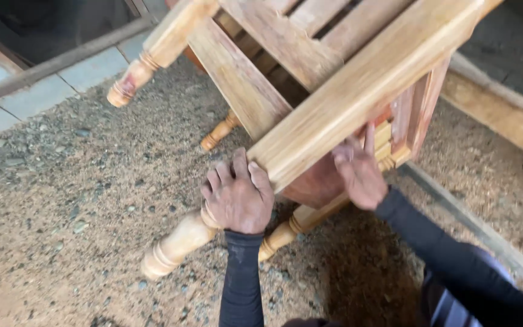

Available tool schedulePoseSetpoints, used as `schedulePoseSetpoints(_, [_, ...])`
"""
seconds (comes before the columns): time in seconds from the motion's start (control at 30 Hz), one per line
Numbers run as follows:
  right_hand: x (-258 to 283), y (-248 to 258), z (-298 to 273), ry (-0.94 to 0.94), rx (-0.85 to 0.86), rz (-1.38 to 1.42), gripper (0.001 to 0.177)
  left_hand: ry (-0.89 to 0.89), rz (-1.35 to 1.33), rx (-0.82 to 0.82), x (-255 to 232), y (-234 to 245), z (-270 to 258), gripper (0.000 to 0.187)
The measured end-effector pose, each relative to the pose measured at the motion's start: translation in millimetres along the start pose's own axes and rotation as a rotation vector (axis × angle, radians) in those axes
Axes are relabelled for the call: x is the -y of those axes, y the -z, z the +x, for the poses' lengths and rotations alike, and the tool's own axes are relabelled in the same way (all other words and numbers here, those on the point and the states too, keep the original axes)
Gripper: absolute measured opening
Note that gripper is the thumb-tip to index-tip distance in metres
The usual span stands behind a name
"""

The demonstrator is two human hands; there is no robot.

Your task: The person sands the wooden frame of a chair using a sanding block. They work on the back slats, the top rail, and the legs, moving around the chair to reach different sections. The person uses a cloth to wipe away dust from the sanded surfaces.

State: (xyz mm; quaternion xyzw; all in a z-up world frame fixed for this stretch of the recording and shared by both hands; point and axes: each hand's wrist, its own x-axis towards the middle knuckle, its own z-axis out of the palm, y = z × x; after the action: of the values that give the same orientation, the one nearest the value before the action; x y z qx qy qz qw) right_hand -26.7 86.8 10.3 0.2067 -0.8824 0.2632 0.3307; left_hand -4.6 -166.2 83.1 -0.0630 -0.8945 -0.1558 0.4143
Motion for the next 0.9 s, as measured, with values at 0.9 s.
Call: schedulePoseSetpoints(0.9, [-46, 60, -37, -0.014, -0.169, -0.158, 0.030, -0.019, -0.023, -0.031, 4, 1, -5, 0.042])
